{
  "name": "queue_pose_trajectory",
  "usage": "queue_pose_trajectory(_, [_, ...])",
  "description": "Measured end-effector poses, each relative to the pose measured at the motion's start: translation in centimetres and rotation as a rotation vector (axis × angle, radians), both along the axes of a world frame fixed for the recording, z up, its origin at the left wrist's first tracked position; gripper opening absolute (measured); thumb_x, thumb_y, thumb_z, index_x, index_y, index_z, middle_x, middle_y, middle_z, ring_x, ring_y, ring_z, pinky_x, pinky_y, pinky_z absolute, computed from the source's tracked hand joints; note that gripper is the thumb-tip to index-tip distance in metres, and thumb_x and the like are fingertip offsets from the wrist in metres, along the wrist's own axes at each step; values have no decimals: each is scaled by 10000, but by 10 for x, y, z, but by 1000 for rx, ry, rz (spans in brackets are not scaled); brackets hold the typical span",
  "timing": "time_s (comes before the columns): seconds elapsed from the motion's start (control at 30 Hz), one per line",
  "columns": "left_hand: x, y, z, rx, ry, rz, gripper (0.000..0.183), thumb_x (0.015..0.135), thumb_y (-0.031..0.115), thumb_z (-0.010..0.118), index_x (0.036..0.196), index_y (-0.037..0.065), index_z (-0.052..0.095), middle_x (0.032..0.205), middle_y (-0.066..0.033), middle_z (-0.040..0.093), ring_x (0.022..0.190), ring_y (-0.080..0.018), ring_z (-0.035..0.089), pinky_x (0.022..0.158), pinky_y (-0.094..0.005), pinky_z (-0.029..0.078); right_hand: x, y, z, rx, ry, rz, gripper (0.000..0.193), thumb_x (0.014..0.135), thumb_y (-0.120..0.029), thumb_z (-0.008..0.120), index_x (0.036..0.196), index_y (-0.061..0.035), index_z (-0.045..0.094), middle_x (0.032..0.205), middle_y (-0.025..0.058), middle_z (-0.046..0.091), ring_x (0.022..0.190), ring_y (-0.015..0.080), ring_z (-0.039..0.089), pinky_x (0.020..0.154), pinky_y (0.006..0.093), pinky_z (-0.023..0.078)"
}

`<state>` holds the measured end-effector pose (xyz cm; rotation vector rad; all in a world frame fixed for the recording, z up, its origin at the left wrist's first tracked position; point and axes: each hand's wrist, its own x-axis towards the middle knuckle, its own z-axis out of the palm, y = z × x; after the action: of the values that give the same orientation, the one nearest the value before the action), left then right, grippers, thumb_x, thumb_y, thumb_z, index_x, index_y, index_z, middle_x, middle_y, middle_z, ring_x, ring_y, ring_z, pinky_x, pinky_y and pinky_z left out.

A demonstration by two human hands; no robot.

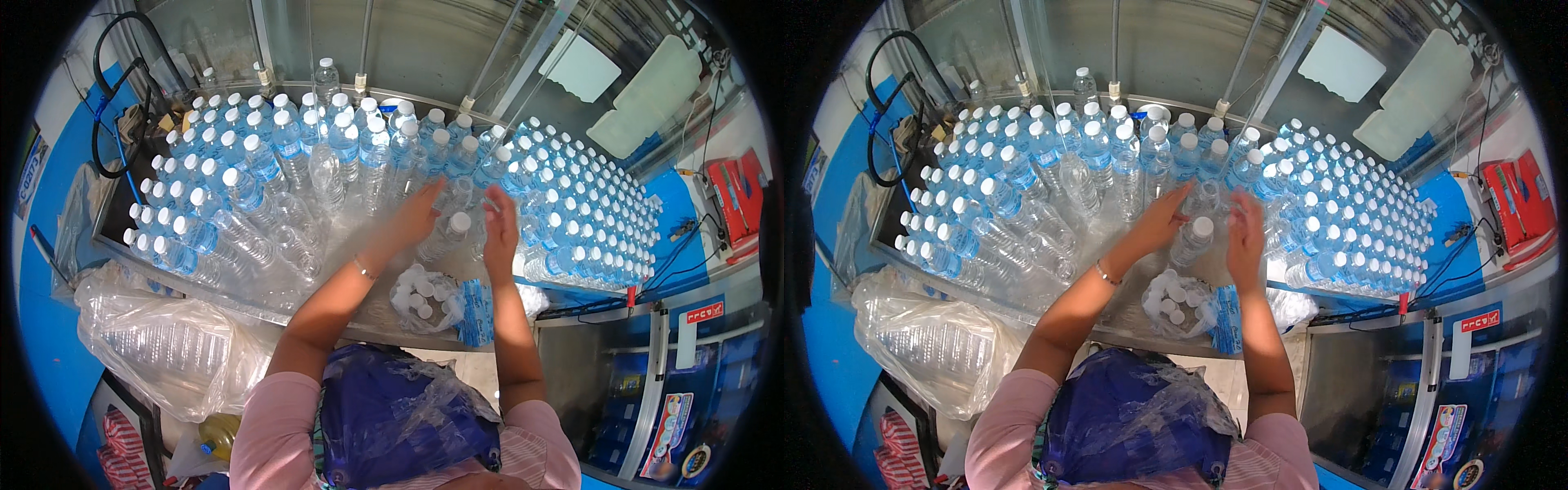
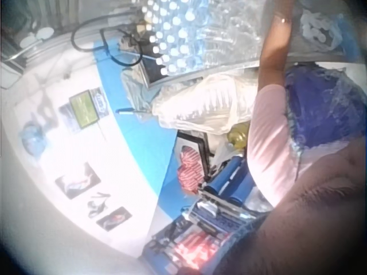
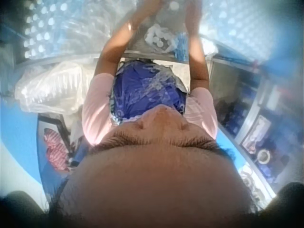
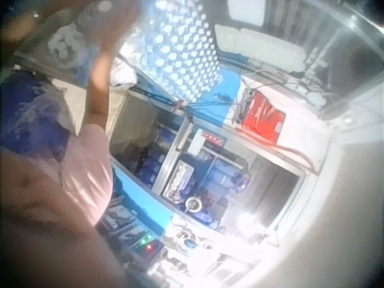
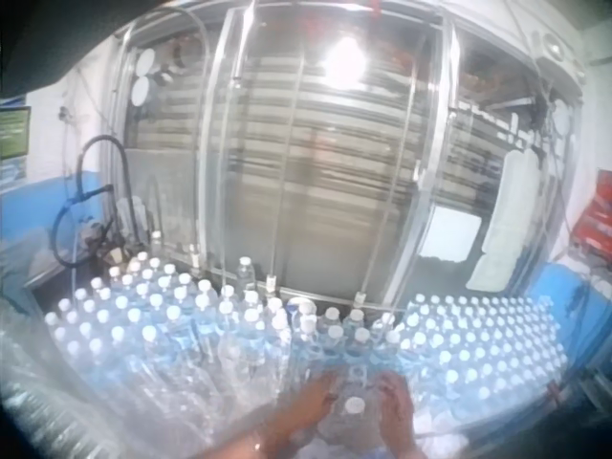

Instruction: The person repeatedly picks up plastic water bottles from a metal tray, applies a blue label to each bottle by hand, and places the labeled bottles back on the tray. The process is continuous and repetitive throughout the clip.

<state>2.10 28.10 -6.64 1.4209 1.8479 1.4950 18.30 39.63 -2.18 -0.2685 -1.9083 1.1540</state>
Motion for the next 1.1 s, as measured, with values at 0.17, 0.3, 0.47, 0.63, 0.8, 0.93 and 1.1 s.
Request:
queue_pose_trajectory(0.17, [23, -23, -11, 47, 154, 65, 902, 716, -50, 610, 1513, 53, 199, 1489, -208, 322, 1264, -344, 490, 1003, -429, 445, -33, 24, 2, 72, -389, 11, 631, 861, -114, 684, 1418, -101, 391, 1403, 125, 461, 1238, 267, 499, 986, 389, 441])
queue_pose_trajectory(0.3, [35, -24, -15, 89, 253, 118, 928, 723, -1, 656, 1516, 45, 175, 1492, -221, 307, 1302, -374, 442, 1039, -442, 401, -45, 28, -3, -48, -457, 39, 610, 833, -181, 740, 1357, -84, 444, 1284, 141, 567, 1123, 280, 584, 904, 384, 491])
queue_pose_trajectory(0.47, [52, -38, -24, -223, 43, 4, 884, 764, 118, 724, 1477, 0, 215, 1415, -251, 387, 1273, -417, 439, 1020, -457, 402, -38, 26, 5, 139, -373, -50, 550, 827, -191, 757, 1296, -75, 495, 1208, 154, 626, 1022, 269, 640, 837, 359, 520])
queue_pose_trajectory(0.63, [55, -46, -35, -192, 68, 293, 795, 784, 138, 734, 1408, -46, 276, 1311, -297, 453, 1168, -483, 491, 971, -478, 431, -37, 21, 19, 76, -301, -99, 529, 816, -138, 767, 1277, -68, 517, 1165, 163, 646, 997, 252, 645, 817, 352, 528])
queue_pose_trajectory(0.8, [22, -50, -38, -30, 56, 493, 786, 779, 90, 724, 1399, -54, 263, 1298, -321, 419, 1160, -497, 480, 944, -494, 447, -33, 16, 22, 164, -390, -171, 498, 826, -141, 761, 1266, -67, 540, 1108, 144, 669, 936, 232, 659, 758, 340, 548])
queue_pose_trajectory(0.93, [12, -51, -36, 91, 88, 506, 768, 747, 23, 692, 1389, -50, 276, 1294, -304, 409, 1176, -483, 463, 953, -491, 440, -34, 30, 9, -92, -555, -111, 446, 898, -295, 690, 1249, -55, 554, 1082, 114, 678, 927, 218, 666, 727, 334, 558])
queue_pose_trajectory(1.1, [13, -81, -28, 31, 256, 596, 788, 697, -25, 640, 1394, -61, 274, 1305, -294, 374, 1244, -466, 387, 1045, -463, 362, -37, 38, -60, -1163, -453, 295, 481, 959, -469, 537, 1193, -51, 581, 1067, 126, 672, 957, 236, 673, 758, 342, 584])
